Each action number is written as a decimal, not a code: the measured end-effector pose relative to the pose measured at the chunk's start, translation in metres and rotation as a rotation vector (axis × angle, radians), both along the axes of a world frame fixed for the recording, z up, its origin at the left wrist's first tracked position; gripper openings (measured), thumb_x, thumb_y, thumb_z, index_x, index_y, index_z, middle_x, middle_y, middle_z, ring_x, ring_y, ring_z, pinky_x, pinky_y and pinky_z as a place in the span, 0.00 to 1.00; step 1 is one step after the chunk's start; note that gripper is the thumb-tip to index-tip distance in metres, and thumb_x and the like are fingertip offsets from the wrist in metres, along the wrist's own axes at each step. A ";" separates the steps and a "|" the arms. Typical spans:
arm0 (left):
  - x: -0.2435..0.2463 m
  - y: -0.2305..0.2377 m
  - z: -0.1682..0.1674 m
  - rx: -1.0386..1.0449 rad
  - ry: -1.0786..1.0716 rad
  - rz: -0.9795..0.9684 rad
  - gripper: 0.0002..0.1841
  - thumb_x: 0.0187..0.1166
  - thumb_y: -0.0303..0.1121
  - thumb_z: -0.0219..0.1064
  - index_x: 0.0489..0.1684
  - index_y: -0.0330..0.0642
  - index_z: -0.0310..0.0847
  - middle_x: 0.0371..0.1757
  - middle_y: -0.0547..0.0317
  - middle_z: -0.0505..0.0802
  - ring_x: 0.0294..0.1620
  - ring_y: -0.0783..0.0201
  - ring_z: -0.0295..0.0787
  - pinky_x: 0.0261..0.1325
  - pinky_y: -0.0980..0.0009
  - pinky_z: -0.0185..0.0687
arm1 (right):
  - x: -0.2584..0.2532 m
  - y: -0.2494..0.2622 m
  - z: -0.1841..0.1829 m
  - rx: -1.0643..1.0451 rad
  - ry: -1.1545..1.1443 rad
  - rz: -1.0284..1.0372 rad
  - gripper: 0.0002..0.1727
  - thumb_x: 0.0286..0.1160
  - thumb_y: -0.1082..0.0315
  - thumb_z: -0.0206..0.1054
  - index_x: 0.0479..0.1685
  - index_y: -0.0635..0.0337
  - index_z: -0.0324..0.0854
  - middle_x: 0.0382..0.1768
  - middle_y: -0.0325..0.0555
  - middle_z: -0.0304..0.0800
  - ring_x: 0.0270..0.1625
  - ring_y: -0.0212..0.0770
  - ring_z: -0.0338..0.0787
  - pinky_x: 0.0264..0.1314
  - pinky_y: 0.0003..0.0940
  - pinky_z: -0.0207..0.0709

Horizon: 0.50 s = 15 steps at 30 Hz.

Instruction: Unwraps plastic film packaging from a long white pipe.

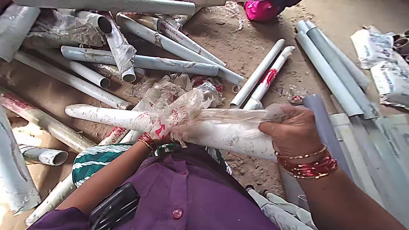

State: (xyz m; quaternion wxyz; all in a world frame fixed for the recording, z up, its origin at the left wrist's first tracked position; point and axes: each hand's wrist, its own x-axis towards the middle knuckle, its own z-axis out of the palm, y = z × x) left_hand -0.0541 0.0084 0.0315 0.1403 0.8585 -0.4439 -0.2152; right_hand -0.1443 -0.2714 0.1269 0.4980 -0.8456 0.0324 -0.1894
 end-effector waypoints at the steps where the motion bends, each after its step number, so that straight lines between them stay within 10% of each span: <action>1: 0.015 0.002 -0.030 -0.035 0.179 0.054 0.19 0.89 0.31 0.60 0.63 0.19 0.81 0.64 0.24 0.87 0.70 0.36 0.81 0.80 0.56 0.66 | 0.000 -0.004 0.003 -0.017 -0.003 -0.023 0.19 0.40 0.84 0.66 0.22 0.42 0.83 0.22 0.16 0.86 0.25 0.12 0.81 0.27 0.11 0.77; 4: 0.038 -0.006 -0.068 -0.083 0.371 0.182 0.22 0.75 0.34 0.74 0.58 0.22 0.84 0.59 0.31 0.90 0.64 0.44 0.85 0.73 0.50 0.72 | 0.010 -0.023 0.013 -0.342 -0.094 -0.073 0.10 0.50 0.78 0.68 0.20 0.50 0.76 0.21 0.23 0.79 0.24 0.11 0.75 0.27 0.09 0.68; 8: 0.044 -0.004 -0.103 -0.254 0.399 0.202 0.31 0.71 0.46 0.78 0.66 0.31 0.82 0.64 0.45 0.89 0.70 0.61 0.82 0.81 0.60 0.69 | 0.037 -0.059 0.019 -0.809 -0.080 -0.236 0.10 0.66 0.71 0.65 0.23 0.68 0.80 0.22 0.54 0.85 0.25 0.41 0.81 0.29 0.41 0.69; 11: 0.048 -0.009 -0.098 -0.178 0.196 0.270 0.54 0.56 0.65 0.81 0.84 0.39 0.71 0.85 0.41 0.75 0.92 0.42 0.57 0.87 0.24 0.32 | 0.052 -0.101 0.026 -0.971 0.031 -0.392 0.09 0.69 0.72 0.61 0.30 0.71 0.82 0.31 0.70 0.89 0.36 0.73 0.90 0.33 0.71 0.71; 15: 0.042 -0.015 -0.071 -0.258 0.090 0.337 0.69 0.36 0.60 0.91 0.91 0.42 0.59 0.84 0.39 0.74 0.88 0.33 0.61 0.79 0.15 0.29 | 0.024 -0.178 0.058 -0.895 0.358 -0.867 0.16 0.74 0.72 0.60 0.55 0.75 0.81 0.56 0.84 0.85 0.64 0.84 0.83 0.59 0.82 0.68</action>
